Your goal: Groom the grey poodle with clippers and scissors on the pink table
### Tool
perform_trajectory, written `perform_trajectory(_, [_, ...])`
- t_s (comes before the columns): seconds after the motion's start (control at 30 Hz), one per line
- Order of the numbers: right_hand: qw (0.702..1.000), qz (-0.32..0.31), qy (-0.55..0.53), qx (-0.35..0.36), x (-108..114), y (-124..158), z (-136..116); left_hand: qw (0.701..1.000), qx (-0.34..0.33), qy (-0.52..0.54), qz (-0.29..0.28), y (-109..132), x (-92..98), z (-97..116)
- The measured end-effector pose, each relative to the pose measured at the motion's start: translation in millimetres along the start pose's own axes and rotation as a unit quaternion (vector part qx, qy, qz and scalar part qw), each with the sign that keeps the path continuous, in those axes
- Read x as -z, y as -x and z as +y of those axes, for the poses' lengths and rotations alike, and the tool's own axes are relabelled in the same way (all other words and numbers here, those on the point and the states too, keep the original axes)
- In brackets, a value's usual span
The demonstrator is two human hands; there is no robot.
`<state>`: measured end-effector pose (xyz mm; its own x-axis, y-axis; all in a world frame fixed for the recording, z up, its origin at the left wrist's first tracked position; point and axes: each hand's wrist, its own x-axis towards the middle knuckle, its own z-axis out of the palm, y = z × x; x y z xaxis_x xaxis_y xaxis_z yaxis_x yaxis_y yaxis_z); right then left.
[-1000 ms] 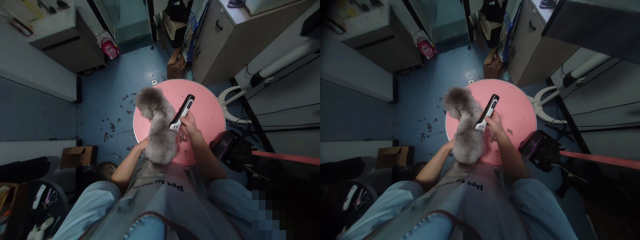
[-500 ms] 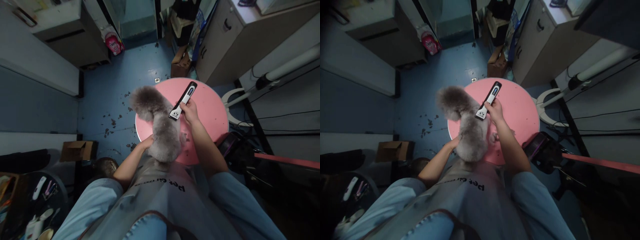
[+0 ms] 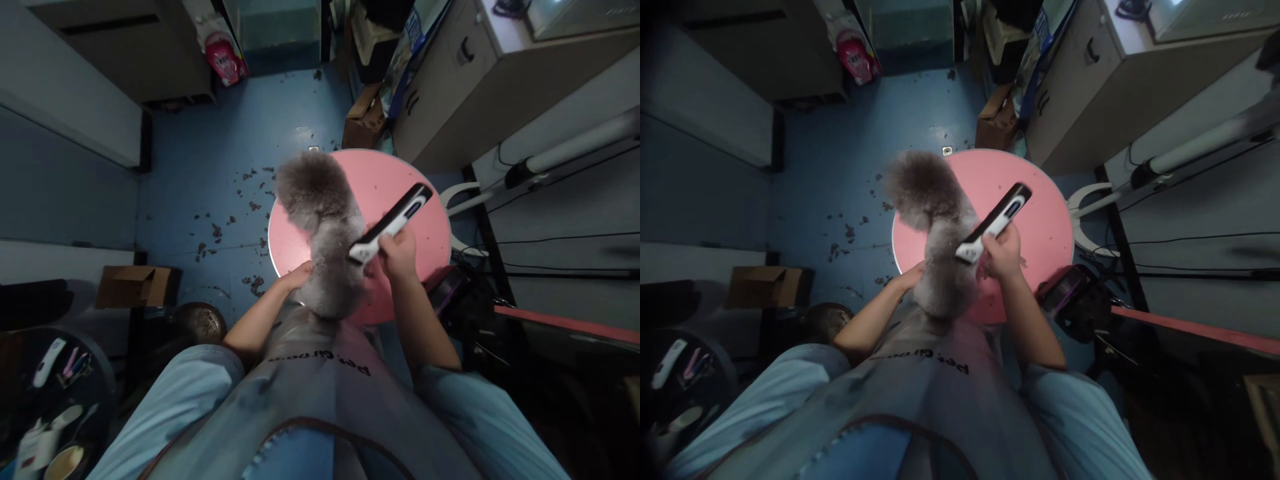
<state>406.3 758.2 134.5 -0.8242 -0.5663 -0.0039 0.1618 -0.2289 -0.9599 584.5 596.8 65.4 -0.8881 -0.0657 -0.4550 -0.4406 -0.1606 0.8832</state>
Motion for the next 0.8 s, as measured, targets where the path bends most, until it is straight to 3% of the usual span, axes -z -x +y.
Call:
perform_trajectory(0.07, [0.996,0.069,0.032,0.037,-6.8,-26.3,4.3,1.0,0.008,0.014,-0.01,-1.5,0.6,-4.9])
perform_trajectory(0.17, [0.997,0.022,0.073,0.011,-17.7,-28.8,2.1,0.999,0.015,0.027,-0.008,-2.6,-1.0,-4.2])
perform_trajectory(0.37, [0.988,-0.098,0.092,-0.075,-19.8,73.4,-25.8,0.998,0.033,0.049,0.005,-3.2,-6.6,-1.7])
perform_trajectory(0.43, [0.98,-0.145,0.102,-0.09,-16.6,84.5,-31.9,0.998,0.045,0.054,-0.004,-3.6,-7.9,-3.6])
perform_trajectory(0.5, [0.986,-0.109,0.113,-0.052,-15.6,64.9,-33.2,0.997,0.049,0.057,-0.013,-4.4,-8.8,-4.9])
perform_trajectory(0.6, [0.988,0.06,0.134,0.048,-21.2,-0.4,-27.0,0.997,0.037,0.061,-0.024,-6.2,-9.8,-4.8])
perform_trajectory(0.63, [0.985,0.07,0.146,0.053,-25.0,-20.8,-24.2,0.997,0.033,0.062,-0.027,-7.0,-10.2,-4.5])
perform_trajectory(0.7, [0.986,0.042,0.162,0.027,-34.6,-42.9,-20.1,0.997,0.023,0.063,-0.033,-8.7,-10.9,-4.2])
perform_trajectory(0.8, [0.985,-0.031,0.17,-0.028,-49.4,-16.7,-21.1,0.997,0.005,0.067,-0.043,-12.4,-11.6,-5.2])
